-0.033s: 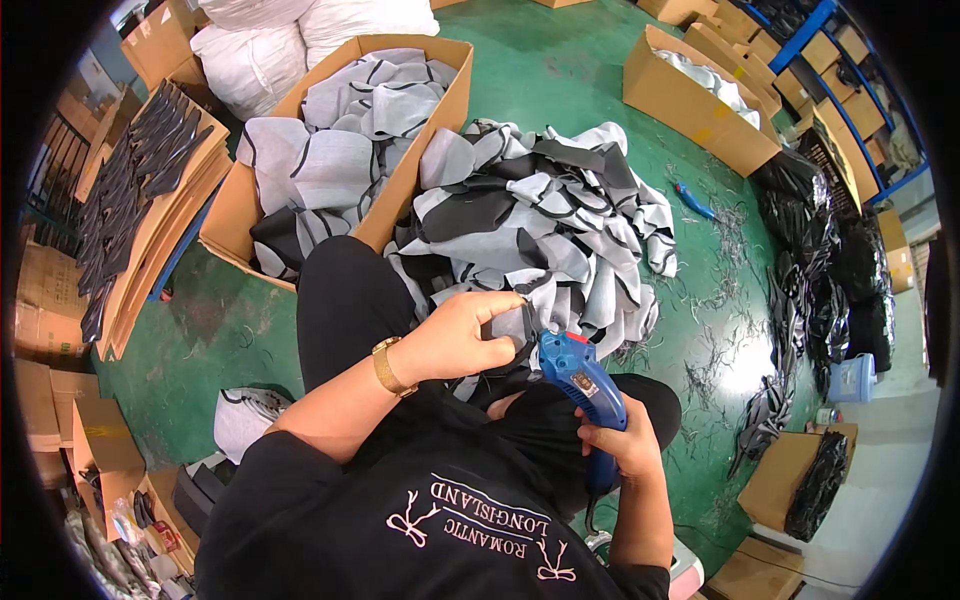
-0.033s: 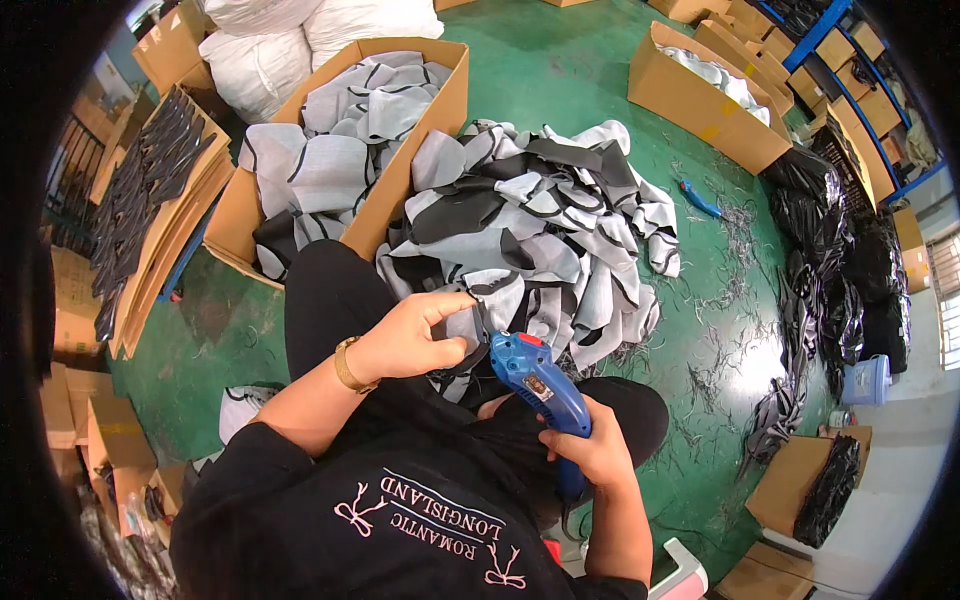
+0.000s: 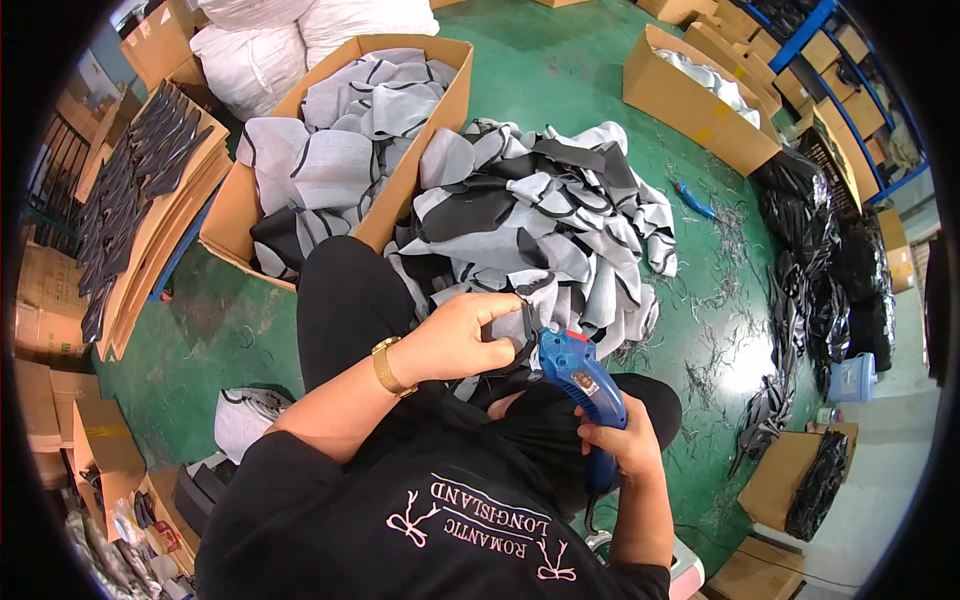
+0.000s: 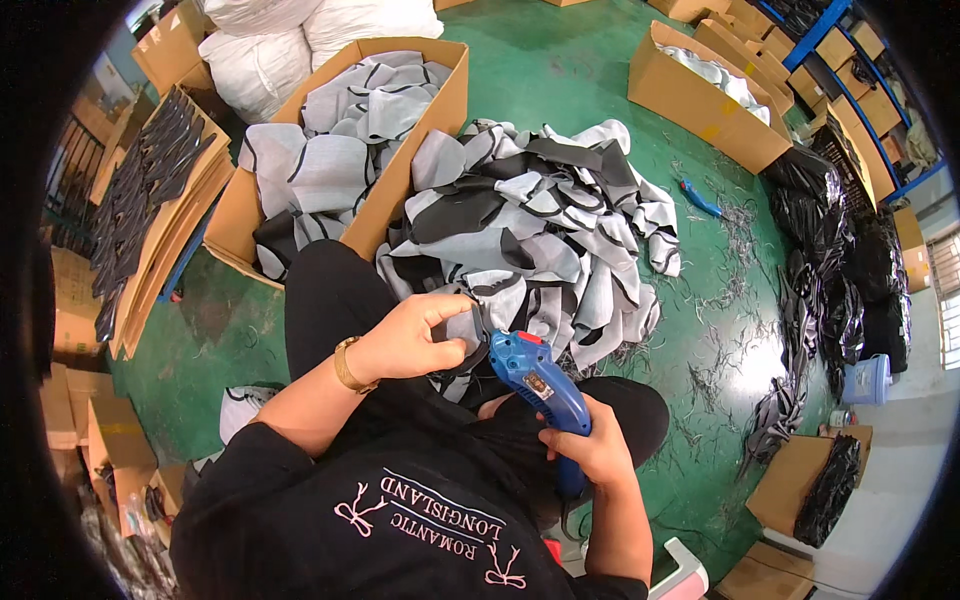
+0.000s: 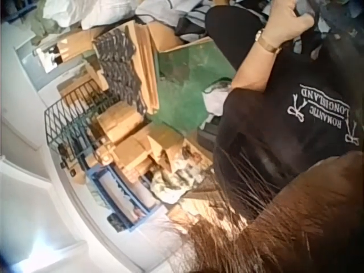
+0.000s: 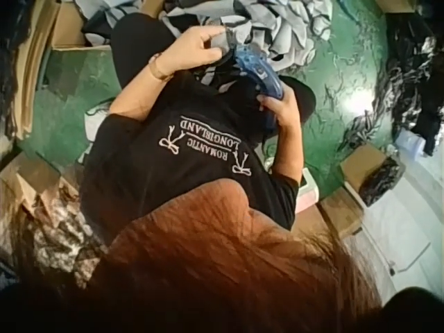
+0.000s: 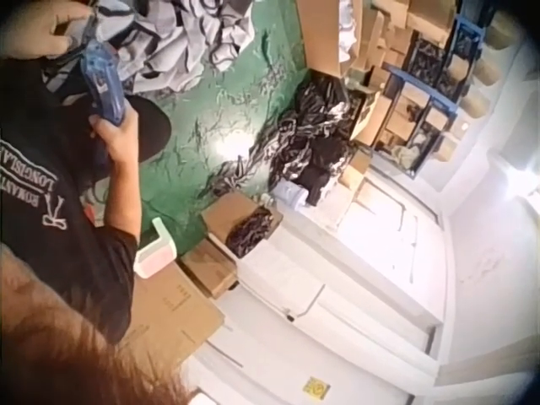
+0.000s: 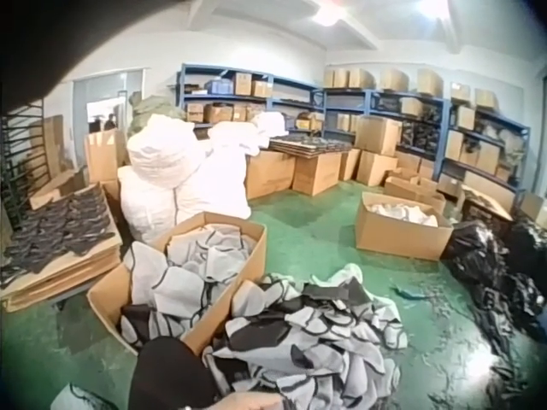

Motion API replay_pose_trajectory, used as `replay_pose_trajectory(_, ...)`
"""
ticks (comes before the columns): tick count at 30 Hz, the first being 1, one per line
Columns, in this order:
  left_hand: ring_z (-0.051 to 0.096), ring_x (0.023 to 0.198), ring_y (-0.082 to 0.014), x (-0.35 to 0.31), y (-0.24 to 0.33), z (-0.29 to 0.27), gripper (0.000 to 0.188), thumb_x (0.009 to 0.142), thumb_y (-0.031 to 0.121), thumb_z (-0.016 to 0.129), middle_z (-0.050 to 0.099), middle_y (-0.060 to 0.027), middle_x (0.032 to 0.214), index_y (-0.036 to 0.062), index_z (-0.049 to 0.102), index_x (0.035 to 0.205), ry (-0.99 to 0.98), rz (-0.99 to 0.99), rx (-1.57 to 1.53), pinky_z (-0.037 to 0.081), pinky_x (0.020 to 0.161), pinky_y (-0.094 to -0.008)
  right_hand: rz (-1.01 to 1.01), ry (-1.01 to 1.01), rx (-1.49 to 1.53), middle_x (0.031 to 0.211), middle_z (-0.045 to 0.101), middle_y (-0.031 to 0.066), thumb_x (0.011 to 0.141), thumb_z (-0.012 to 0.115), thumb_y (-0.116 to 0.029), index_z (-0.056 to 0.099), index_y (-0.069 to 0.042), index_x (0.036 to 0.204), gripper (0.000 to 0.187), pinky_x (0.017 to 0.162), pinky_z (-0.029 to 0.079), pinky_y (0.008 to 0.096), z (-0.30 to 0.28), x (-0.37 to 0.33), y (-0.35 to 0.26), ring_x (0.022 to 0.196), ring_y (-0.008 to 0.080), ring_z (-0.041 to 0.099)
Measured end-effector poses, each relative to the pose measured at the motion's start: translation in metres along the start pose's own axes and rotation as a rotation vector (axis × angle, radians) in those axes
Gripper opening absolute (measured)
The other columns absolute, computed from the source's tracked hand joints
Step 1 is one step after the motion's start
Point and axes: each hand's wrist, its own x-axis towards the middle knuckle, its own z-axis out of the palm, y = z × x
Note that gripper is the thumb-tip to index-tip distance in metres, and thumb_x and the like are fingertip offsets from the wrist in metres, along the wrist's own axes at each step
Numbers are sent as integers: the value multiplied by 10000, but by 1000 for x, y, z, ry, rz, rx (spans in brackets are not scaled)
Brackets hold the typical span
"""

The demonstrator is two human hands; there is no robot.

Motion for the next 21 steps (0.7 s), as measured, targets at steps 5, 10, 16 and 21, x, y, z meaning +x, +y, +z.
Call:
replay_pose_trajectory(5,494,607,-64,-1,0,3,406,721,89,593,600,-73,813,-21,580,1111,-10,-1,149,433,558,-239,-47,2,166,787,600,80,660,696,3,581,50,953,318,539,493,293,8,18,-3,599,166,581)
replay_pose_trajectory(10,510,716,-37,-3,1,22,396,780,73,630,607,-35,938,-24,552,1156,19,-76,-85,437,579,-206,-342,220,23,794,609,28,697,797,-152,597,7,952,361,628,465,255,25,47,-11,676,90,555)
replay_pose_trajectory(16,536,797,-56,-7,-24,48,328,890,209,639,581,8,981,64,545,1169,40,-277,-612,453,698,-199,-362,350,-269,800,627,44,643,749,-78,600,13,985,384,680,480,266,47,58,-23,720,108,579)
replay_pose_trajectory(21,580,722,-119,12,-25,39,260,921,333,564,605,15,876,122,562,1074,119,-541,-1262,489,682,-290,-390,326,-277,841,650,60,643,700,-29,605,15,1010,382,707,488,267,50,51,-23,739,117,601)
